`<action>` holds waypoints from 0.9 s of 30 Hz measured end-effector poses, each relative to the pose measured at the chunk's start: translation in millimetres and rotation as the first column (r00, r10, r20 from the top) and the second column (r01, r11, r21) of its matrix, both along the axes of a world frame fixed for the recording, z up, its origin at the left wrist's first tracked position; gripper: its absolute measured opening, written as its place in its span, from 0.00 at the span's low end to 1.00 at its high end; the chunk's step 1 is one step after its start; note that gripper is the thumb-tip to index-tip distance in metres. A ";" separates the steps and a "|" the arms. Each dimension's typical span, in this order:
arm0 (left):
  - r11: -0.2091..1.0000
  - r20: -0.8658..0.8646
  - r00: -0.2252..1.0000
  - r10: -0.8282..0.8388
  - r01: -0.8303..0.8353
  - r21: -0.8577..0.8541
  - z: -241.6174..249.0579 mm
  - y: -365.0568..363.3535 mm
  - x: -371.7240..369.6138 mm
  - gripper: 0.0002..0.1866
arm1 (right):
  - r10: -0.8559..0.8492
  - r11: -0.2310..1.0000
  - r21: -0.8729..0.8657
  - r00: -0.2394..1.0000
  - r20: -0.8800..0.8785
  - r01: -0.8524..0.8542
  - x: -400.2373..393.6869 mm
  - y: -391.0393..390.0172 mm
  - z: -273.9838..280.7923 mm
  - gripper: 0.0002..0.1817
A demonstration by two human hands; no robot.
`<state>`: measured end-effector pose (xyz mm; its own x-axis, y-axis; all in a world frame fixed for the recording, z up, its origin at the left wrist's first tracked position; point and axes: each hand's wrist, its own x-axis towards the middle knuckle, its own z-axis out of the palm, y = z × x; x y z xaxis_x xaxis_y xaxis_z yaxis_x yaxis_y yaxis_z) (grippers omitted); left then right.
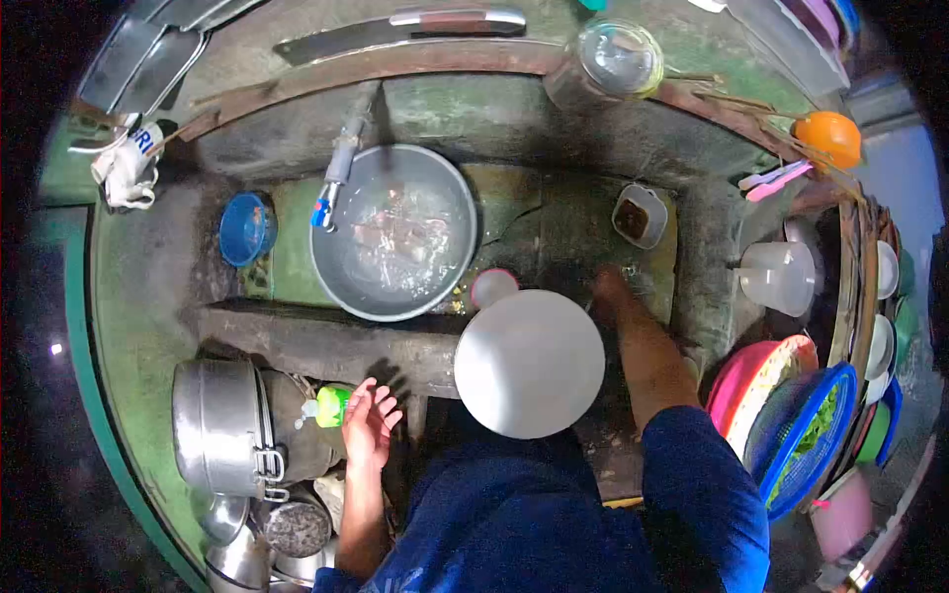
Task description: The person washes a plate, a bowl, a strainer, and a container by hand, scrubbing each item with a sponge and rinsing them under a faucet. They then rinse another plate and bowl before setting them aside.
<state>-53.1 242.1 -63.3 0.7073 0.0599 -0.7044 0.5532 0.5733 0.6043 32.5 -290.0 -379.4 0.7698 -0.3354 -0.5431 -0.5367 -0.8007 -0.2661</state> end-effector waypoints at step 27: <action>0.832 0.346 0.758 -0.553 0.525 0.180 100.1 -277.5 121.0 0.29 | 0.192 0.981 -0.144 0.546 0.815 -0.130 -36.7 170.0 388.1 0.06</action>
